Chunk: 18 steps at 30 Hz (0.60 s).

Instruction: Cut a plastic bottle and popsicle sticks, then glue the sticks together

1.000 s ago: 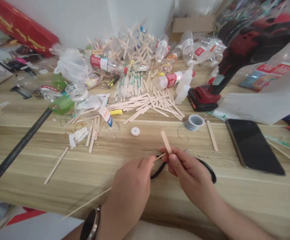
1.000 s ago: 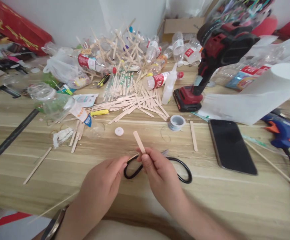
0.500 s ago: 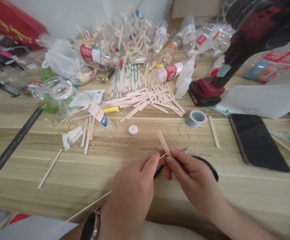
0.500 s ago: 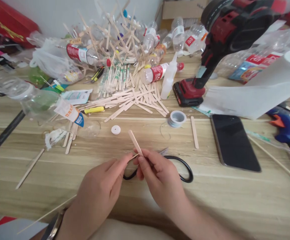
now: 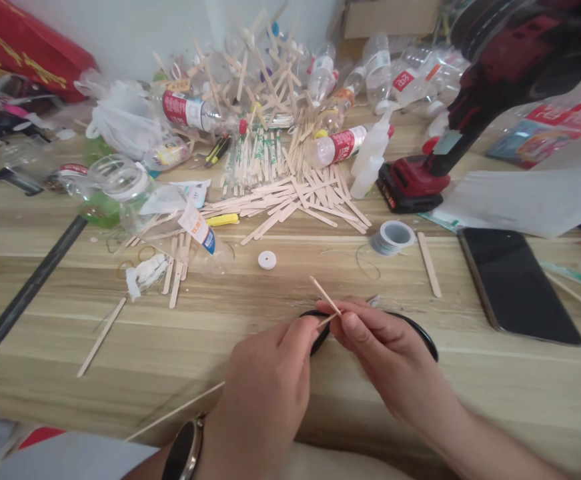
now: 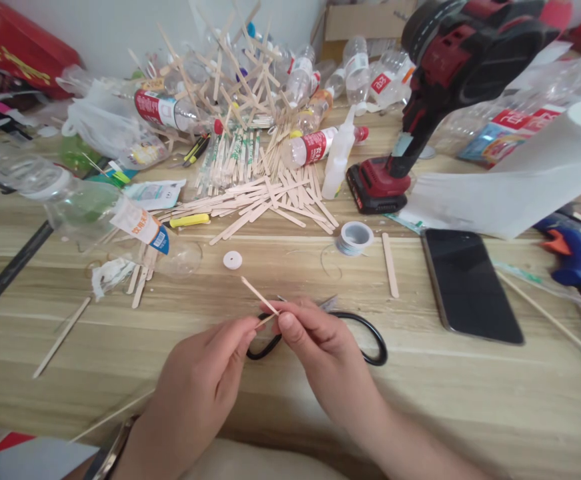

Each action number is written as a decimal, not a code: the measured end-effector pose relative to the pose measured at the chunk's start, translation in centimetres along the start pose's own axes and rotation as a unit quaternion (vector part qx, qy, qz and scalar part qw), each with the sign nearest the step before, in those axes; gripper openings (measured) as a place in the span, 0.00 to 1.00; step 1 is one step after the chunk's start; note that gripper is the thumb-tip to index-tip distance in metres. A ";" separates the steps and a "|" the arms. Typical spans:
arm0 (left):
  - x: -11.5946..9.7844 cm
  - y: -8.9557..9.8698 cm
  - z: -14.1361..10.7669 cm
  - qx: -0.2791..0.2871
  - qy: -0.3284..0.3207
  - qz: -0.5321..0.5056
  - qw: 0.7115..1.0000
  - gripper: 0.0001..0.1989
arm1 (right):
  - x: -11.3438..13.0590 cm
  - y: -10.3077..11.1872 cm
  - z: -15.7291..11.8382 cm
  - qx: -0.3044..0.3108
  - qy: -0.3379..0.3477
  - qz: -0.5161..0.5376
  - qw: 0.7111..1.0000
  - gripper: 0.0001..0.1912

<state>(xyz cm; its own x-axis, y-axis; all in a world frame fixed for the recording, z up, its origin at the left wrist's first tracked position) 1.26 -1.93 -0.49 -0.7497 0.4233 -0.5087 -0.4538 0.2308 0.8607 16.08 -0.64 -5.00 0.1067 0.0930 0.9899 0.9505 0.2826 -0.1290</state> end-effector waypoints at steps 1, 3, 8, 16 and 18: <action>-0.1 0.1 0.0 0.006 0.001 -0.010 1.000 0.15 | 0.1 0.0 -0.1 0.002 0.013 -0.003 1.000 0.11; -0.2 0.2 0.2 0.023 0.009 -0.039 0.999 0.15 | 0.5 -0.1 -0.1 0.009 0.038 -0.010 0.999 0.10; 0.0 0.8 0.7 0.092 0.046 -0.153 0.983 0.14 | 1.3 -0.2 -0.1 0.037 0.074 -0.067 0.994 0.11; 1.1 1.6 1.1 0.195 0.088 -0.315 0.925 0.16 | 2.3 -0.4 -0.1 0.102 0.116 -0.121 0.981 0.13; 1.3 1.6 1.1 0.224 0.093 -0.355 0.903 0.15 | 2.5 -0.5 -0.3 0.121 0.126 -0.128 0.976 0.14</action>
Point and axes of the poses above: each hand's wrist, its own z-axis towards the middle knuckle, its own y-axis out of the back of the hand, x = y × z, the point moved 4 cm from there along z, towards the middle knuckle, and after that the axes turned 12 degrees about x, right-handed, at the moved point
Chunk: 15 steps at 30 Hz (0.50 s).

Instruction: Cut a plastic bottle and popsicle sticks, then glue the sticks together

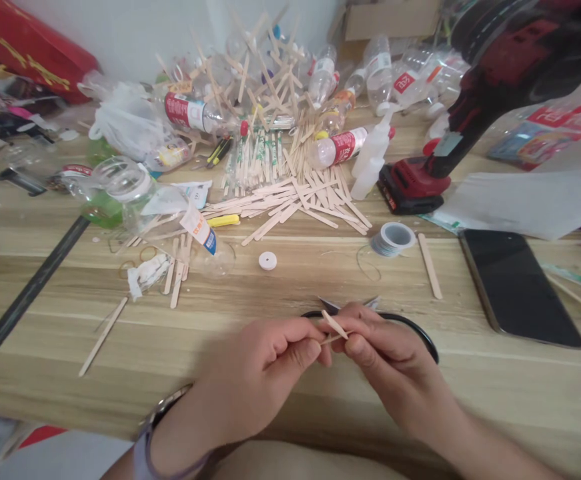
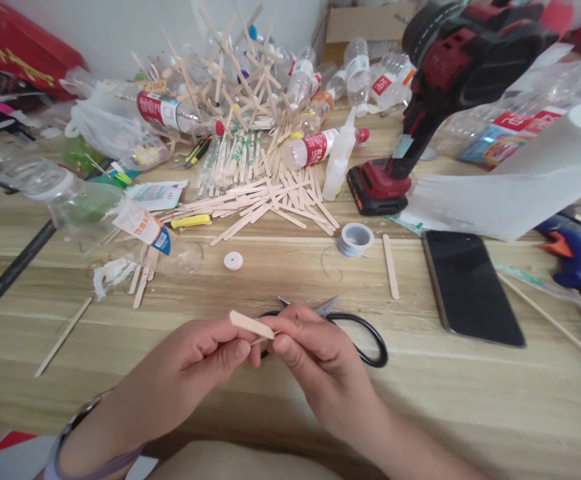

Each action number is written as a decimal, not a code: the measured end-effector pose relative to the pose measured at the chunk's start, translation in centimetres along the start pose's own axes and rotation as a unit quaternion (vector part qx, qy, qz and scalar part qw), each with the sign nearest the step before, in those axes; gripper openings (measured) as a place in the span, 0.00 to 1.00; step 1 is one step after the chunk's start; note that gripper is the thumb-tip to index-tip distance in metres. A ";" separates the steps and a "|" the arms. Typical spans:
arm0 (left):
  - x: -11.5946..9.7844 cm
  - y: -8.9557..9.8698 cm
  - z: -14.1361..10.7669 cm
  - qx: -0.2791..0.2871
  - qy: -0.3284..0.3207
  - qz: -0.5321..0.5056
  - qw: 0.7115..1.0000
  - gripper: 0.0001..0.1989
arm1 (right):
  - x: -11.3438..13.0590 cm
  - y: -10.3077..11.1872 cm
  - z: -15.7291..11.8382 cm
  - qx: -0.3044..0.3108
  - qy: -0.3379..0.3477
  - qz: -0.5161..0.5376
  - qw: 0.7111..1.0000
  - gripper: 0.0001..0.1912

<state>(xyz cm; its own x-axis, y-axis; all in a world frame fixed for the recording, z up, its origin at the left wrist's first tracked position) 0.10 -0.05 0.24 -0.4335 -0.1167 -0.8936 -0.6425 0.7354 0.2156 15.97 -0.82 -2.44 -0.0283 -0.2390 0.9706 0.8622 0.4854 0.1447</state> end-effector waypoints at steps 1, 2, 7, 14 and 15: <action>0.1 0.0 0.0 0.017 0.007 -0.022 1.000 0.15 | 0.2 0.0 0.0 0.007 0.008 0.000 1.000 0.14; 0.1 0.0 0.1 0.035 0.014 -0.045 0.998 0.15 | 0.3 -0.1 -0.1 0.013 0.016 0.002 1.000 0.14; -0.1 -0.1 0.1 0.112 0.033 -0.124 0.985 0.13 | 0.9 -0.1 0.0 0.033 0.044 0.013 0.998 0.15; -1.2 -0.9 0.0 -0.096 -0.050 0.155 0.982 0.14 | -1.1 -0.4 -0.8 -0.073 -0.021 0.042 0.996 0.12; -1.2 -1.3 -0.1 -0.126 -0.063 0.211 0.967 0.13 | -1.7 -0.5 -1.0 -0.095 -0.040 0.064 0.993 0.12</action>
Point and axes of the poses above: each hand's wrist, its own z-axis towards the middle knuckle, its own y-axis out of the back of the hand, x = y × z, the point moved 4 cm from there along z, towards the middle knuckle, and after that the axes turned 12 degrees about x, right-handed, at the moved point
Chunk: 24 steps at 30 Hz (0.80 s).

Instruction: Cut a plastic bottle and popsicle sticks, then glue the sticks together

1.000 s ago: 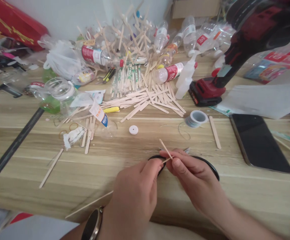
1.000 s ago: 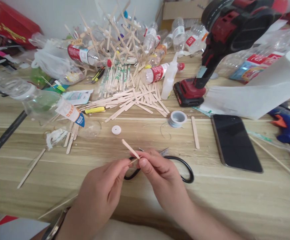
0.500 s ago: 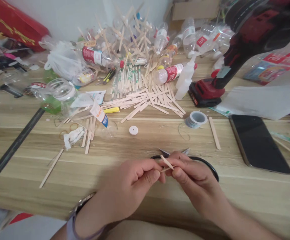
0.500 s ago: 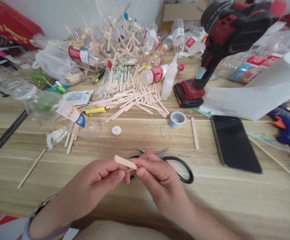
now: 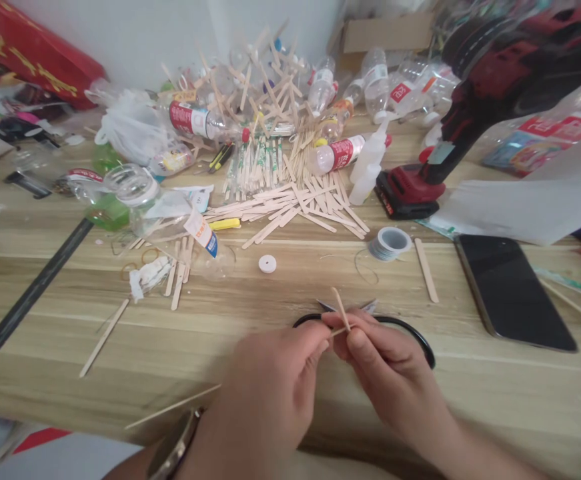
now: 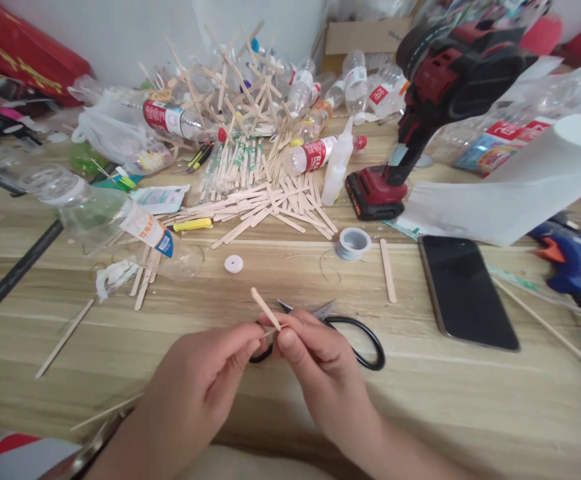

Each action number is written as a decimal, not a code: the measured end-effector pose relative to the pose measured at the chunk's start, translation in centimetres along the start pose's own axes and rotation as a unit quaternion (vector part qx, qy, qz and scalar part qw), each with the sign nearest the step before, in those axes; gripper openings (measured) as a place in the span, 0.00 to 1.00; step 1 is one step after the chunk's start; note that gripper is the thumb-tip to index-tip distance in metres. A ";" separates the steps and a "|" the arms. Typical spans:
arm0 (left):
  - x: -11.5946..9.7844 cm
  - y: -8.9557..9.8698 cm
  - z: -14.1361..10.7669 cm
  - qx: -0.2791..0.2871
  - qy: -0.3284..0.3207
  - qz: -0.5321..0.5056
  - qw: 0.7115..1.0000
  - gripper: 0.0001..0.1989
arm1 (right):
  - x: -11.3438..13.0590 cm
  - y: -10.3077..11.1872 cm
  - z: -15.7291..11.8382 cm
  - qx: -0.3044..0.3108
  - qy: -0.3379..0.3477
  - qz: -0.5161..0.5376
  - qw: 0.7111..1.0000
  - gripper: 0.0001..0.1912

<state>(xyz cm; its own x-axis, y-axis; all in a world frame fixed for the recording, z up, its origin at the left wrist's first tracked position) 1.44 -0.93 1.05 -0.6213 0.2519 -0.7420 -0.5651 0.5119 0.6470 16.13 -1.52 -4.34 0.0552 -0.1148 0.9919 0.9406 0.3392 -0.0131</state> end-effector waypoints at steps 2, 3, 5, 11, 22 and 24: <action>-0.4 -0.7 -0.2 -0.049 -0.023 0.103 0.993 0.13 | -1.1 -0.1 -0.4 -0.024 -0.037 0.041 0.998 0.14; -0.5 -1.0 -0.3 -0.068 -0.029 0.149 0.986 0.14 | -1.5 -0.2 -0.5 -0.028 -0.050 0.057 0.997 0.16; -0.7 -1.4 -0.5 -0.099 -0.032 0.232 0.967 0.14 | -1.9 -0.3 -0.6 -0.027 -0.063 0.077 0.995 0.20; -0.6 -1.7 -0.2 -0.112 -0.014 0.257 0.960 0.12 | -1.4 -0.4 -0.2 -0.009 -0.065 0.087 0.994 0.12; 0.0 -0.5 0.2 -0.072 0.002 -0.013 0.997 0.12 | -1.9 -0.9 -0.2 -0.006 -0.080 0.218 0.973 0.10; 0.3 -0.3 0.3 -0.044 0.019 -0.087 0.995 0.13 | -1.9 -0.8 -0.2 0.010 -0.069 0.210 0.975 0.10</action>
Point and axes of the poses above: each hand's wrist, its own z-axis towards the middle knuckle, its own y-axis out of the back of the hand, x = y × z, the point moved 4 cm from there along z, towards the middle knuckle, and after that the axes turned 12 degrees about x, right-handed, at the moved point
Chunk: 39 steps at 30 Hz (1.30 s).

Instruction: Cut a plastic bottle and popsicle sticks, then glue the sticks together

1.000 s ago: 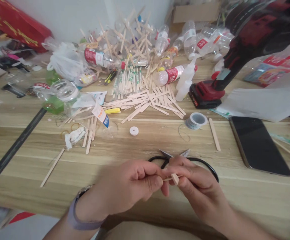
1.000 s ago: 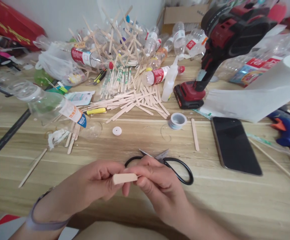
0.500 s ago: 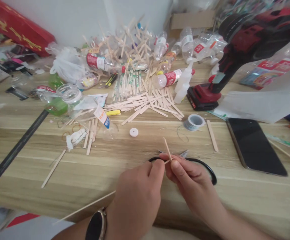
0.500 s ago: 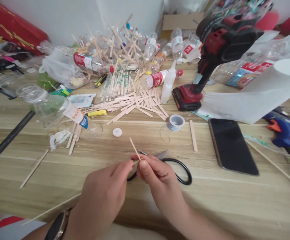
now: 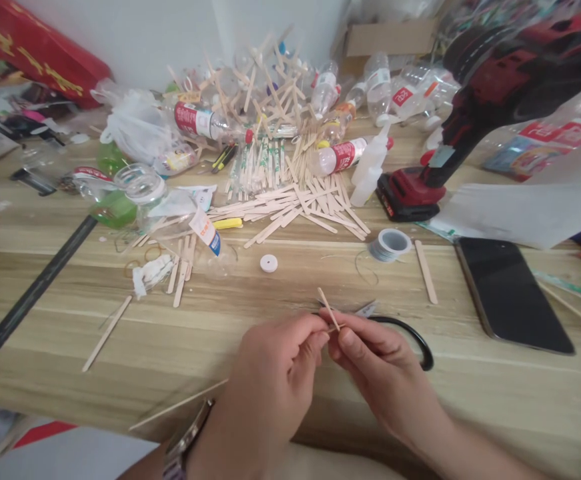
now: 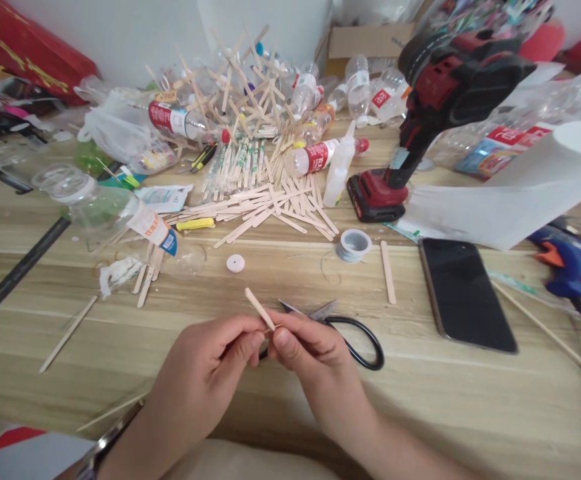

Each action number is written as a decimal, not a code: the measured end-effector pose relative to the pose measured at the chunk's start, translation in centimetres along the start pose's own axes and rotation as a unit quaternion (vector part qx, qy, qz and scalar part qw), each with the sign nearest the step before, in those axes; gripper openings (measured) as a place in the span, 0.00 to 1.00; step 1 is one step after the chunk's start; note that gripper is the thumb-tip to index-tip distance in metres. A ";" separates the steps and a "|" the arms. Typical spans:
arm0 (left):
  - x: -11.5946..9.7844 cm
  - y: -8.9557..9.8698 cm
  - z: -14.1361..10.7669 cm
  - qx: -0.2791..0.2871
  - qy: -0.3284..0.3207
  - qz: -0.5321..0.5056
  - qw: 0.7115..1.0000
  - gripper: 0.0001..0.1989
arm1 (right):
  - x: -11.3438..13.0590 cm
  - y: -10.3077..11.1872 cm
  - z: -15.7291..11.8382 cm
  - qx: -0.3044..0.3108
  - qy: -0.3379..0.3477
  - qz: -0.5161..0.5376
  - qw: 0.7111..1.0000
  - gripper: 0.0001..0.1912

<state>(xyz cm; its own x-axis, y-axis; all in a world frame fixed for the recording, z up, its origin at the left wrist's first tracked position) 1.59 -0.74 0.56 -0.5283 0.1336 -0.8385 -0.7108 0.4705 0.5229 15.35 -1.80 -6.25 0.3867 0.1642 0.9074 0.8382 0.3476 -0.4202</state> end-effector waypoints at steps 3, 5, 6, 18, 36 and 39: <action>0.6 0.3 0.3 0.060 0.053 -0.093 0.992 0.14 | 0.3 0.1 0.1 0.034 0.025 -0.032 0.999 0.10; 0.9 0.4 0.5 0.096 0.075 -0.138 0.983 0.15 | 0.4 0.1 0.1 0.054 0.044 -0.055 0.996 0.11; 0.9 0.5 0.6 0.112 0.077 -0.155 0.978 0.15 | 0.5 0.1 0.1 0.060 0.052 -0.062 0.995 0.11; -0.9 -1.1 -0.5 -0.077 -0.082 0.123 0.986 0.12 | 0.5 -0.7 0.1 -0.054 0.000 0.047 0.997 0.09; 0.3 0.4 0.3 0.088 0.069 -0.118 0.987 0.15 | 0.5 -0.2 0.4 0.047 0.027 -0.012 0.998 0.09; -0.1 0.1 -0.1 0.018 0.023 -0.015 0.999 0.14 | 0.2 -0.2 0.2 0.009 0.006 -0.013 1.000 0.10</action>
<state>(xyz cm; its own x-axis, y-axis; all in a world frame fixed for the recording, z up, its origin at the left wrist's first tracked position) 1.56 -0.75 0.74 -0.5279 0.0797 -0.8456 -0.7101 0.5048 0.4909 15.18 -1.67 -6.02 0.3694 0.1430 0.9182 0.8412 0.3684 -0.3958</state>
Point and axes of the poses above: each hand's wrist, its own z-axis towards the middle knuckle, its own y-axis out of the back of the hand, x = y × z, the point moved 4 cm from there along z, towards the middle knuckle, and after that the axes turned 12 degrees about x, right-handed, at the moved point
